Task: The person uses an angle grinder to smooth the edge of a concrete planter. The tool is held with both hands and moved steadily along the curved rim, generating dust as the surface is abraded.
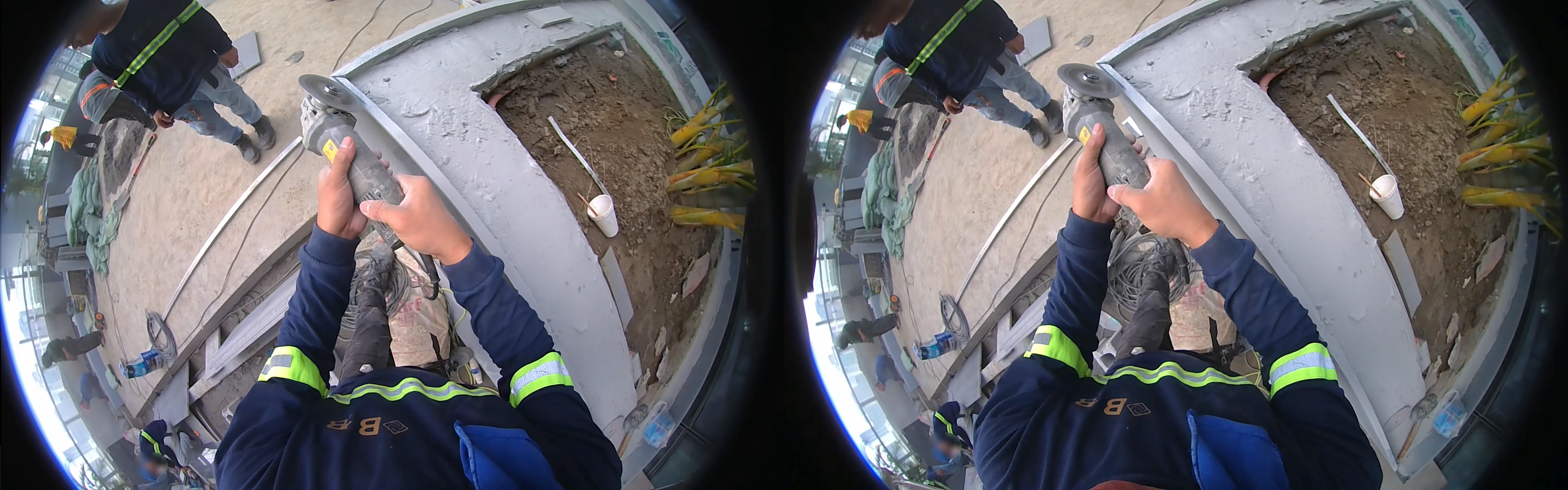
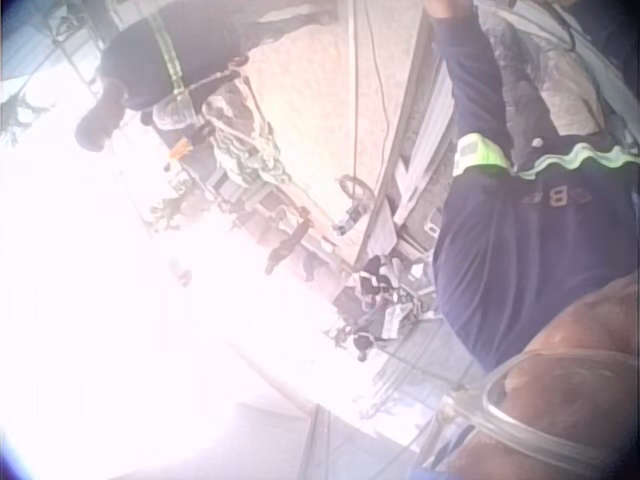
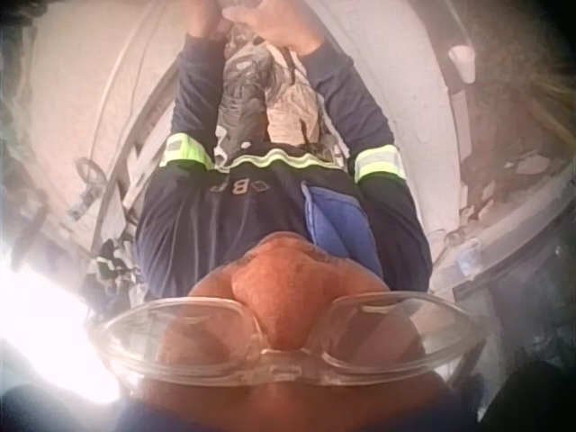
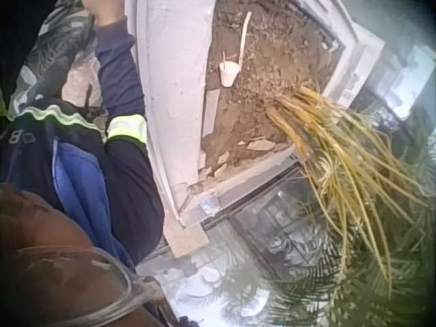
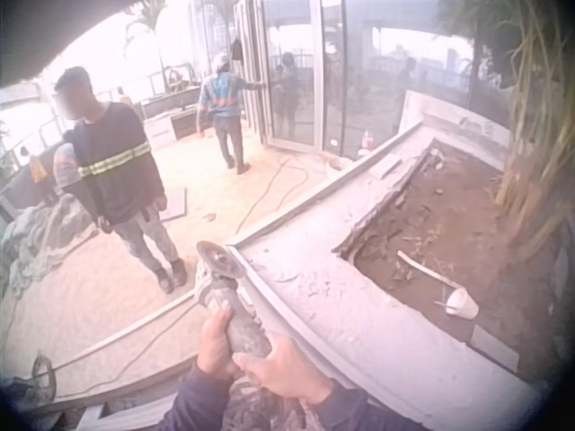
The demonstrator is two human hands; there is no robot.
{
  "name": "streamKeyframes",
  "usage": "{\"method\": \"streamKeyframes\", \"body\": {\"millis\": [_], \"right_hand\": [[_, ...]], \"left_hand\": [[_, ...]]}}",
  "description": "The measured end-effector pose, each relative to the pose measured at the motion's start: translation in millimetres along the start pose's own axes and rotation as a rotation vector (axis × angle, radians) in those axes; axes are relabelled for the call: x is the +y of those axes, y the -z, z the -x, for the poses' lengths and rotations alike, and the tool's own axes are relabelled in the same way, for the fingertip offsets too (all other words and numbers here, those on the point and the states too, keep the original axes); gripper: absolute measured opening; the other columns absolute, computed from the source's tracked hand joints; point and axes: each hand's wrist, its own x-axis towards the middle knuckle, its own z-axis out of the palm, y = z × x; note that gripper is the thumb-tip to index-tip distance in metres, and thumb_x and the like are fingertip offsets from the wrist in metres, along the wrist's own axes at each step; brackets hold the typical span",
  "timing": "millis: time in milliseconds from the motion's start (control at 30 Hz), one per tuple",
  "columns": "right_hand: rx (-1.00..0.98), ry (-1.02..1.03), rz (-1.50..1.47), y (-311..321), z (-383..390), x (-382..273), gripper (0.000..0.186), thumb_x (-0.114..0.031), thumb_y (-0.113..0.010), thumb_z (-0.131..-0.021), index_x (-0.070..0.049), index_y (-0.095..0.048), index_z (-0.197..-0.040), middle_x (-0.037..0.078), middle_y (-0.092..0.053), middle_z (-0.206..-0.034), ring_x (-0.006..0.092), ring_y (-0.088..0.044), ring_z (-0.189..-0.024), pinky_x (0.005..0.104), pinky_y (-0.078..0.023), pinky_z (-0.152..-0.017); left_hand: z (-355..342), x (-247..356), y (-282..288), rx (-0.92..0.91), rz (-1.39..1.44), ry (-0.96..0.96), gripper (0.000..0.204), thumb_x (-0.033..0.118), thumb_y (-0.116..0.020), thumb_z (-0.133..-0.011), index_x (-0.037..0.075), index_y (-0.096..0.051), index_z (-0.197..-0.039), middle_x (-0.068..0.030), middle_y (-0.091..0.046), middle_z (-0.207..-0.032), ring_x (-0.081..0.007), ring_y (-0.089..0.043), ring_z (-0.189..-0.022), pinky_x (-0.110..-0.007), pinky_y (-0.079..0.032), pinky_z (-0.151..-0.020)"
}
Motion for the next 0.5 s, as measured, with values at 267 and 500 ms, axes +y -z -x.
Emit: {"method": "streamKeyframes", "body": {"millis": [267,500], "right_hand": [[-0.036,-0.059,-0.089,4.1,-3.0,-5.7,0.036,-0.022,-0.074,-0.088,0.010,-0.068,-0.102,0.008,-0.069,-0.086,0.0100,-0.062,-0.075,0.0281,-0.051,-0.069],[-0.085,-0.115,-0.242,10.0,-1.1,-14.1,0.034,-0.020,-0.072,-0.089,0.009,-0.066,-0.106,0.007,-0.067,-0.084,0.0122,-0.064,-0.069,0.0279,-0.052,-0.061]], "left_hand": [[-1.4,3.5,-7.9,0.057,0.005,-0.003,0.038,0.035,-0.066,-0.100,0.001,-0.055,-0.115,-0.0138,-0.067,-0.094,-0.0243,-0.070,-0.082,-0.039,-0.061,-0.068],[-2.3,3.7,-11.9,0.047,-0.041,0.008,0.042,0.039,-0.062,-0.102,0.001,-0.054,-0.117,-0.0144,-0.067,-0.094,-0.0252,-0.070,-0.082,-0.039,-0.061,-0.071]]}}
